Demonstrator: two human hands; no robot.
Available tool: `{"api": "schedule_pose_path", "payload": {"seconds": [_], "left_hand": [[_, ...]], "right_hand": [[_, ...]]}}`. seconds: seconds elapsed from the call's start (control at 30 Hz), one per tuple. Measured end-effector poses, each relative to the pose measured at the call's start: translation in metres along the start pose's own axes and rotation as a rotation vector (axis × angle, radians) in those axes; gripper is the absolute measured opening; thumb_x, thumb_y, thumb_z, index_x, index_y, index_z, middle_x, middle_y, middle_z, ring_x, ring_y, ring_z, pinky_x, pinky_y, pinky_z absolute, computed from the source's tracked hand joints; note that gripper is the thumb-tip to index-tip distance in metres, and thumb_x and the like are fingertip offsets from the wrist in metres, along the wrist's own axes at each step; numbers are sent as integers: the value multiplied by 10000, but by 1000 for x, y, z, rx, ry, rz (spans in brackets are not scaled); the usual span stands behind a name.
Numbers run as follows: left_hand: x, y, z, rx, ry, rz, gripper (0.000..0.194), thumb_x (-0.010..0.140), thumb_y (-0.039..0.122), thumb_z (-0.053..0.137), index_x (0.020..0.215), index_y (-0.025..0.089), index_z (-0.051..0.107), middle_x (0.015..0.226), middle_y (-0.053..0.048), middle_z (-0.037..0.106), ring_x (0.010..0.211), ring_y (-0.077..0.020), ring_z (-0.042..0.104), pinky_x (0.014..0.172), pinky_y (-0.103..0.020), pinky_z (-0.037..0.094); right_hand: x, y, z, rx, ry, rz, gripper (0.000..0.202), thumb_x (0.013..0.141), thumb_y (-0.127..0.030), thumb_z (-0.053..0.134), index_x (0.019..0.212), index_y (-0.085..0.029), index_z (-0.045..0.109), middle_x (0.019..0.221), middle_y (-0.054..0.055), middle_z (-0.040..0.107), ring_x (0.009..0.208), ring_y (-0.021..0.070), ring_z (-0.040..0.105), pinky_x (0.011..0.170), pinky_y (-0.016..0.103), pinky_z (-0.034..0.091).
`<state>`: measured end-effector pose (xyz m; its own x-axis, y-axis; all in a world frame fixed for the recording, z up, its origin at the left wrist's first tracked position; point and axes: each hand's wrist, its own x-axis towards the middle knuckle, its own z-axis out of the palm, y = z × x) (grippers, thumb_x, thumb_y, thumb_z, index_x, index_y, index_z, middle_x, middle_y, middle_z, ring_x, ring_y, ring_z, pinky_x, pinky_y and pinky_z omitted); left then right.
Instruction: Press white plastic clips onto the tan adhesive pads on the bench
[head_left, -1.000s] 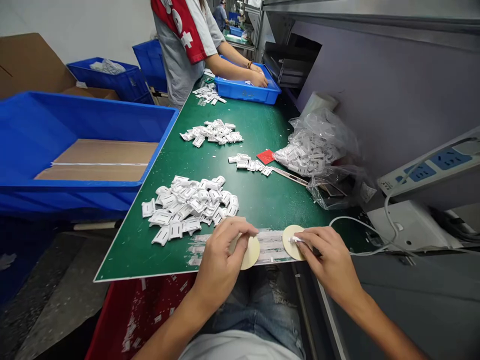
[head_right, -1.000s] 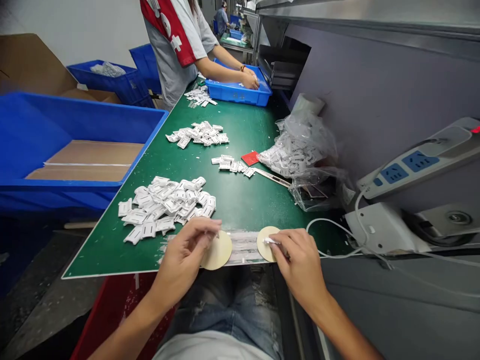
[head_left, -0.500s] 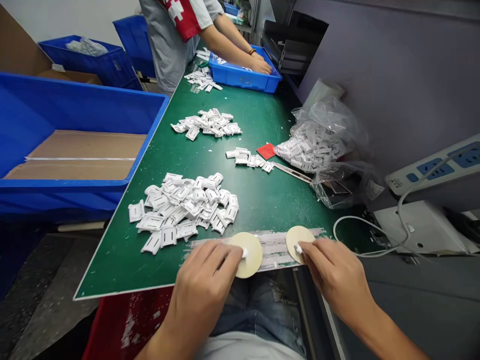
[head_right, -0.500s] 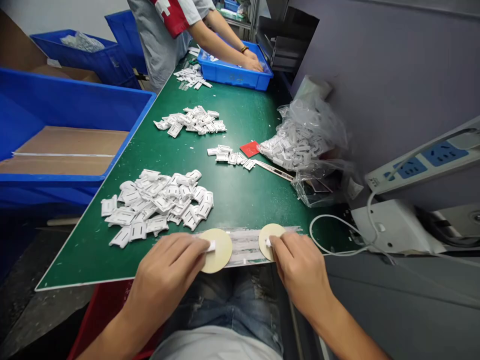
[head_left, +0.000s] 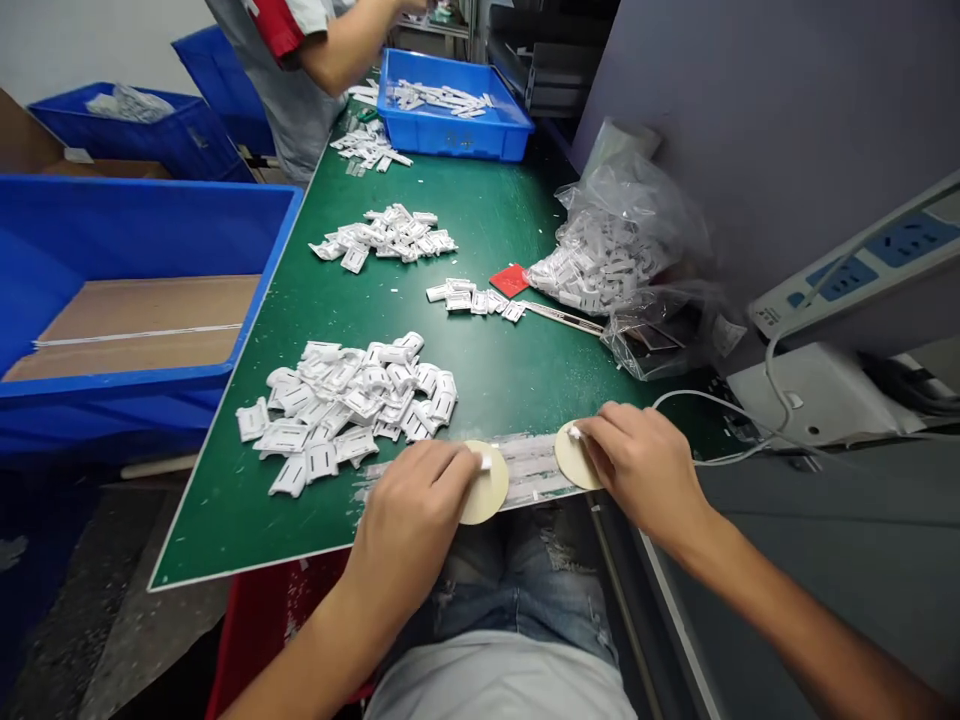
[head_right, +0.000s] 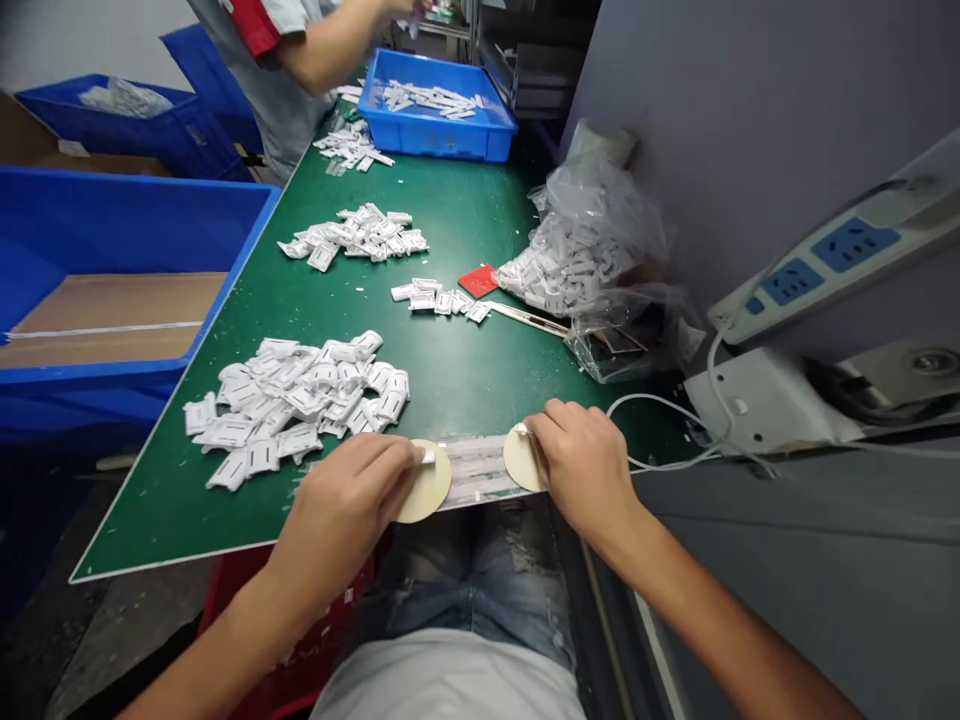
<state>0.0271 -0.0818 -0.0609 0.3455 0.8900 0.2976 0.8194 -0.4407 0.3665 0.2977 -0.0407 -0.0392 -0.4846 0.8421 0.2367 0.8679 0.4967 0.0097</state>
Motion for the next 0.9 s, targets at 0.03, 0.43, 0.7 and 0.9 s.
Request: {"api": "schedule_pose_path", "payload": {"seconds": [0.03,0.43,0.7,0.9], "left_hand": [[0,-1,-1,-19,-8,21,107,933,135,537,938,191,627,956,-59,682,871,-211,600,762,-324,448],[-1,0,-4,-48,93,37,149,951,145,507,940,188,649,925,-59,712,853,-198,641,792,-322,484],[2,-5,-3,-26,89,37,138,958,170,507,957,198,642,937,-54,725,877,-197,647,804,-317,487],[1,-2,-7,-22,75,46,165,959,161,497,1008,212,646,990,-61,728,910,-199,654,810,-321,495]], "right_hand": [[0,0,0,9,9,-3,251,984,-203,457,866,-184,678,734,50,574,659,179,440,620,331,240],[-8,-5,-3,-4,-9,-21,237,973,-165,469,841,-190,664,734,45,575,669,185,425,624,342,226],[-7,-6,-4,23,-28,-29,241,974,-167,471,841,-195,670,723,40,564,676,187,429,632,345,234],[-5,-9,-2,47,-23,-22,256,979,-163,447,887,-190,684,749,51,577,668,187,423,634,343,240]]}}
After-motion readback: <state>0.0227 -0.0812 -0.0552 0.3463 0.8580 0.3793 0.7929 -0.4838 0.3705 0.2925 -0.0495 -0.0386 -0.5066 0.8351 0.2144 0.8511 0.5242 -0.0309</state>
